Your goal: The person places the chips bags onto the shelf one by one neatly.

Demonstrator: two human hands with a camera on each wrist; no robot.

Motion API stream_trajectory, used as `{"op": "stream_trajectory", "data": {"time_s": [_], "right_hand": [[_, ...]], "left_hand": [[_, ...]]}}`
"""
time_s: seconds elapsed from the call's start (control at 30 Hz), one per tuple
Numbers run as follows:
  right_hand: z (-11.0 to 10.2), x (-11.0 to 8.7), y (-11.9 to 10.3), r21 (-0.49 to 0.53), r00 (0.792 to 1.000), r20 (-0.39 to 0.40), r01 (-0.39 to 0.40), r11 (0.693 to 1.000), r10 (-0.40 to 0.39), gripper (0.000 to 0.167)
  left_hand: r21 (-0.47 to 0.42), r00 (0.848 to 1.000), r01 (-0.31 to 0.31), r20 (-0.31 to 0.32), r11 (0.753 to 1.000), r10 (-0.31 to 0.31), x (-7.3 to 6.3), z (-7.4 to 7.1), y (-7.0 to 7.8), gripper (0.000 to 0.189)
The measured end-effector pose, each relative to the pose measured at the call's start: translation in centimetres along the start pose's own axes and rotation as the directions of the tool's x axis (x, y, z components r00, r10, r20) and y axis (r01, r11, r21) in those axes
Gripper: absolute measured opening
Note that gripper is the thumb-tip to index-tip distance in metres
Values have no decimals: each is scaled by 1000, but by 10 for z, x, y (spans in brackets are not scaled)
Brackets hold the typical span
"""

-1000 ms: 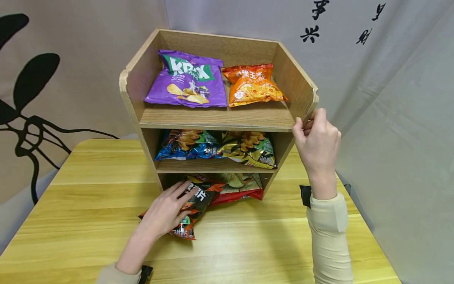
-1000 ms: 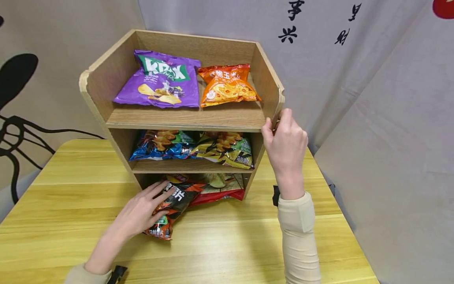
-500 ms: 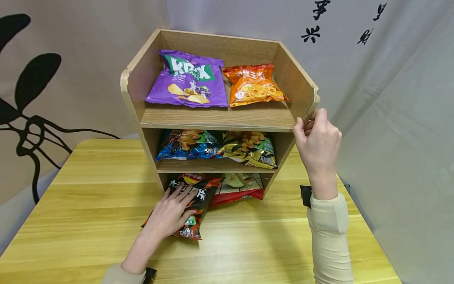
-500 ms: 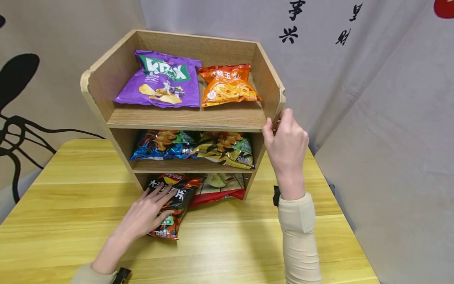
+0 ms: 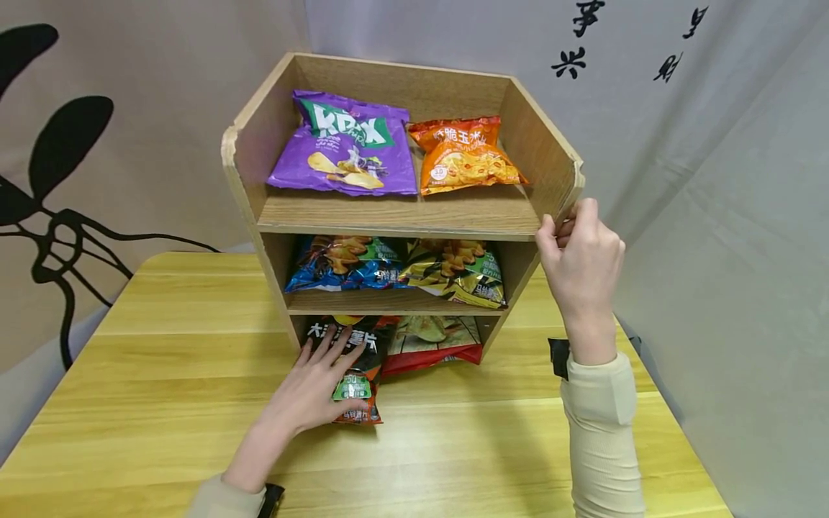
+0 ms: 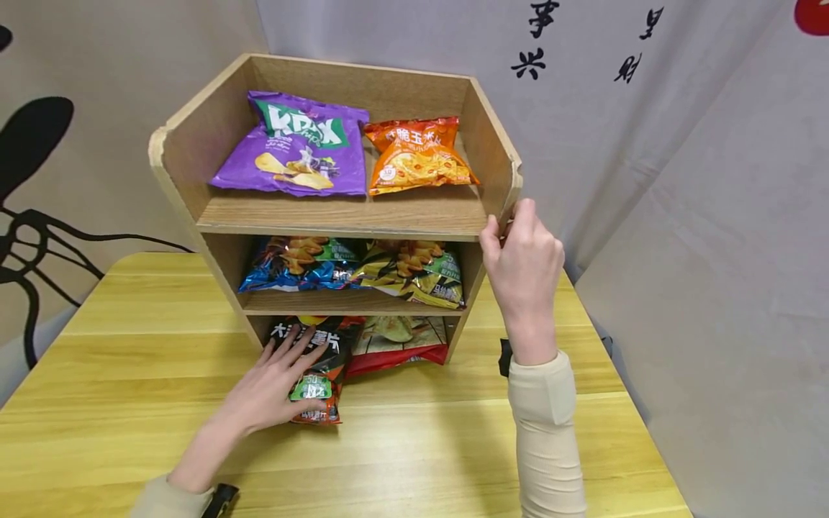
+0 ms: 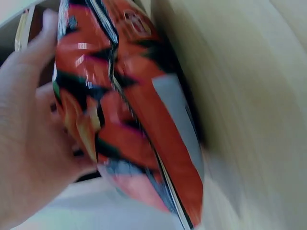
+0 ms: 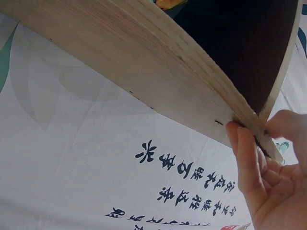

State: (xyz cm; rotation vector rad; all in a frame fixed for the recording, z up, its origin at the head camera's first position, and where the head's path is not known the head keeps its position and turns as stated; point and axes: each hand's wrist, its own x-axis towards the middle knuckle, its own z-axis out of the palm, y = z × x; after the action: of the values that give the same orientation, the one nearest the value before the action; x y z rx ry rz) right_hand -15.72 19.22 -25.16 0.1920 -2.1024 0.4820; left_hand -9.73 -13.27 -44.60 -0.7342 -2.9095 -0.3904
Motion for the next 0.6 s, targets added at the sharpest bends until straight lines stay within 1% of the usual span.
{"op": "stream_trajectory", "data": {"time_s": [0.13,0.23,0.3,0.4,0.5,0.6], "right_hand": [[0,0,0,2,1000,-9,-17,1000,17,20],[-1,0,0,-9,1000,-4,-1,1000,1,20],[-2,1,1,-17,1000,0,9,1000,-9,20],[-2,1,-1,-11,1000,-2,2,1000,-2,20],[-1,0,-1,-1,1000,-10,-20,1000,20,19],[0,0,-1,-3,1000,-5,-19,1000,19,19]], "left_hand": [[-29,995,-104,1,994,104,-8,-3,-5,111],[-32,990,-139,19,990,139,-13,-3,-7,116],[-19,989,-144,30,989,144,-14,-2,-8,115],[13,990,-142,16,990,142,-13,0,-9,108],[46,990,-138,-32,989,139,-10,1,-9,104],[82,985,-135,-99,987,143,-7,1,-9,97]]}}
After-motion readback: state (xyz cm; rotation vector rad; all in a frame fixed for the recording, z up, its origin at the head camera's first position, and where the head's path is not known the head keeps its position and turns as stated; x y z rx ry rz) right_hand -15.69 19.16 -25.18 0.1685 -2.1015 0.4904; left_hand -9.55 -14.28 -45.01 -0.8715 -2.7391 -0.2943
